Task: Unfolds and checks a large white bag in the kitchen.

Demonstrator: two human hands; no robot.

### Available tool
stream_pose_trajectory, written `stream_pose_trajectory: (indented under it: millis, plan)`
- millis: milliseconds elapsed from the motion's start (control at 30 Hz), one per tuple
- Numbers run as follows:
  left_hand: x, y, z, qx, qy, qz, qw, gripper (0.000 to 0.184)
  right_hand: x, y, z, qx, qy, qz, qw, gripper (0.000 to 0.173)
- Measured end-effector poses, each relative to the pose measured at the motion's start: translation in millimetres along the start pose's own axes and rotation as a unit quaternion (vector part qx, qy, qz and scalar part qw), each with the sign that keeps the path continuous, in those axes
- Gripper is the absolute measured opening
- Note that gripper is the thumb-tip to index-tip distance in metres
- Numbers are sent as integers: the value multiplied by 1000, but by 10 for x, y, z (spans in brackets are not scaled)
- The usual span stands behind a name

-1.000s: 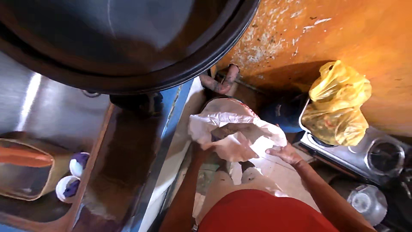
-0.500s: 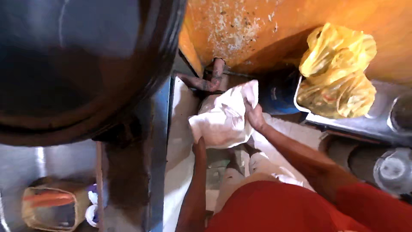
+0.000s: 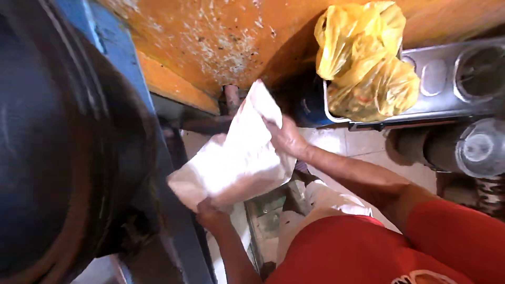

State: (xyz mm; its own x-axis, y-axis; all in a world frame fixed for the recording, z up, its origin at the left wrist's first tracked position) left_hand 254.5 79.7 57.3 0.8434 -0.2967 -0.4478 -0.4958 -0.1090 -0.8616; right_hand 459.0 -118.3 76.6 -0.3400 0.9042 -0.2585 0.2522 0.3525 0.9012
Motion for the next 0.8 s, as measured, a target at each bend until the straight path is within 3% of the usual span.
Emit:
stream_pose_trajectory:
  millis: [133, 267, 567, 800]
  plan:
    - [-233, 153, 29, 9, -2, -9, 1000, 32, 104, 74, -549, -21, 116, 4, 993, 31]
    - [-101, -120, -43, -2, -22, -60, 998, 32, 41, 125, -533, -47, 167, 19, 985, 22]
    - [-228, -480, -352, 26, 5, -127, 992, 22, -305, 328, -607, -61, 125, 93, 986, 20]
    - [-536, -843, -893, 118, 36, -18, 992, 16, -637, 714, -871, -117, -12, 160, 980, 25]
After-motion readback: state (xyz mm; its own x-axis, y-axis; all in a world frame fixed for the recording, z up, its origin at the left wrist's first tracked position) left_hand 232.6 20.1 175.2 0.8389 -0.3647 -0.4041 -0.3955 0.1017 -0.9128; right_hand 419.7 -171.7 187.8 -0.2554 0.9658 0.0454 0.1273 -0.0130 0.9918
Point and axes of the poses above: each hand's wrist, its own z-axis towards the middle knuckle, its own x-axis out of the palm, y = z × x, the point moved 2 cm from there along z, towards the middle knuckle, and after that the axes turned 4 degrees about -y, right-handed, at the moved point
